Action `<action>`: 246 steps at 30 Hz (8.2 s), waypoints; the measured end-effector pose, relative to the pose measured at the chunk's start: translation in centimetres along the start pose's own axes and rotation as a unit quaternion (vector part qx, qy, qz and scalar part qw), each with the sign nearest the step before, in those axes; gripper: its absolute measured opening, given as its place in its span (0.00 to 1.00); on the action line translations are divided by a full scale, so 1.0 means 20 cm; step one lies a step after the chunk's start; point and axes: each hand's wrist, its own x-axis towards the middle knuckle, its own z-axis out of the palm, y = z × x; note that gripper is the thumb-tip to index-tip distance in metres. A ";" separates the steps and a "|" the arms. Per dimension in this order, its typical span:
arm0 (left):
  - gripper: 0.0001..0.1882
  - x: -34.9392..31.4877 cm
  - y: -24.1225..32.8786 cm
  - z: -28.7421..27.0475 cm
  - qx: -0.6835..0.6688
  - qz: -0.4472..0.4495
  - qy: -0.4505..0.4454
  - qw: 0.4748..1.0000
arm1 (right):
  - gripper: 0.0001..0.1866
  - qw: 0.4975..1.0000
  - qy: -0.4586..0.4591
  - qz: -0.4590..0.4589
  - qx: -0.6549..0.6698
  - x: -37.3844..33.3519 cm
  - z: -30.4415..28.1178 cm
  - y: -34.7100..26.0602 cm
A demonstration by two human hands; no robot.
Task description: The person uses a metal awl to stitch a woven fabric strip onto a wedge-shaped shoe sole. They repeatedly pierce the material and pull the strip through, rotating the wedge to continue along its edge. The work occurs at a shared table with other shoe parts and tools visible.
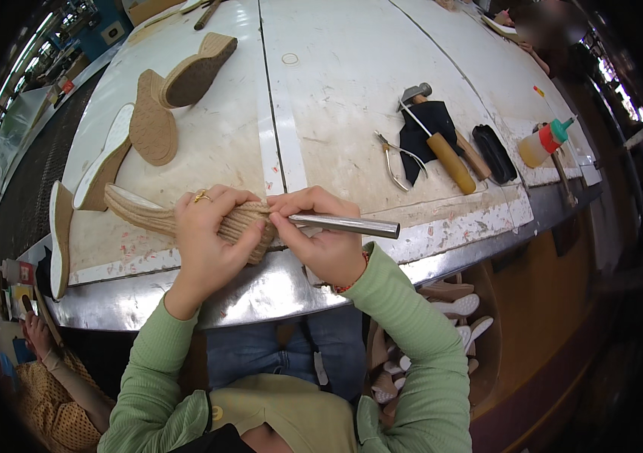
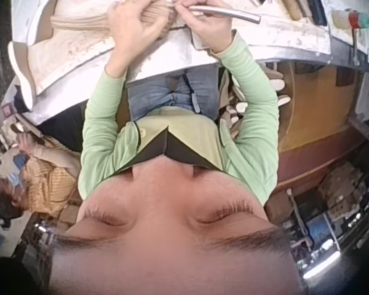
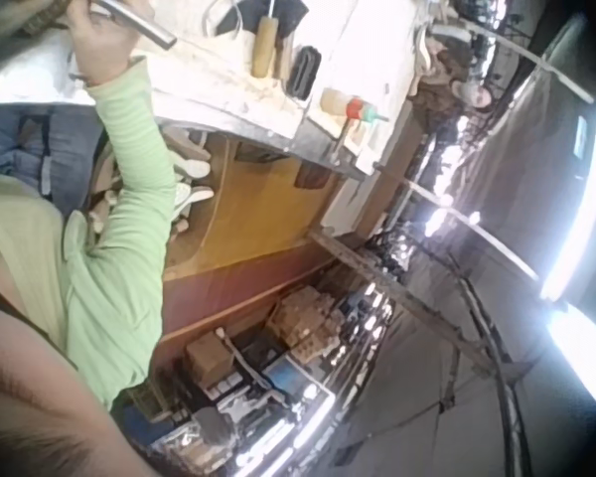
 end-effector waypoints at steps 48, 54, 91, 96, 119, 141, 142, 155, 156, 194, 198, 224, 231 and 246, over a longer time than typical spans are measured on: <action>0.10 -0.01 -0.02 0.02 0.028 0.016 0.013 0.999 | 0.10 0.980 0.078 0.095 0.158 0.00 0.04 0.02; 0.10 -0.01 -0.02 0.02 0.028 0.012 0.012 0.999 | 0.09 0.988 0.048 0.073 0.125 -0.01 0.04 0.04; 0.46 0.00 -0.01 -0.14 0.103 0.086 -0.181 0.974 | 0.13 0.918 0.222 0.208 0.255 0.05 -0.01 0.09; 0.43 0.09 0.06 -0.35 0.007 0.127 -0.020 0.992 | 0.12 0.886 0.300 0.187 0.301 0.05 -0.07 0.10; 0.34 -0.31 -0.35 -0.31 -0.292 -0.181 0.017 0.939 | 0.11 0.968 0.132 0.103 0.188 0.13 -0.01 -0.05; 0.20 -0.13 -0.65 -0.36 -0.453 -0.064 -0.153 0.876 | 0.16 0.978 -0.085 0.144 0.126 0.20 0.50 -0.06; 0.20 -0.14 -0.65 -0.36 -0.453 -0.072 -0.159 0.874 | 0.16 0.980 -0.091 0.129 0.125 0.19 0.50 -0.04; 0.17 -0.15 -0.64 -0.35 -0.482 -0.123 -0.155 0.854 | 0.17 0.988 -0.116 0.026 0.104 0.15 0.50 0.03; 0.17 -0.14 -0.64 -0.36 -0.489 -0.133 -0.162 0.847 | 0.17 0.988 -0.120 0.018 0.098 0.15 0.49 0.03; 0.15 -0.15 -0.66 -0.35 -0.493 -0.131 -0.147 0.847 | 0.18 0.975 -0.138 -0.166 -0.042 0.16 0.50 0.06; 0.14 -0.15 -0.66 -0.33 -0.474 -0.117 -0.136 0.862 | 0.24 0.959 -0.207 -0.163 -0.104 0.17 0.48 0.03; 0.14 -0.15 -0.64 -0.34 -0.467 -0.113 -0.134 0.867 | 0.18 0.979 -0.112 -0.168 -0.034 0.16 0.52 0.07; 0.14 -0.17 -0.63 -0.33 -0.458 -0.119 -0.116 0.873 | 0.23 0.938 -0.259 -0.183 -0.141 0.18 0.46 -0.02; 0.14 -0.16 -0.62 -0.33 -0.453 -0.125 -0.099 0.877 | 0.16 0.991 -0.095 -0.038 0.085 0.17 0.53 0.03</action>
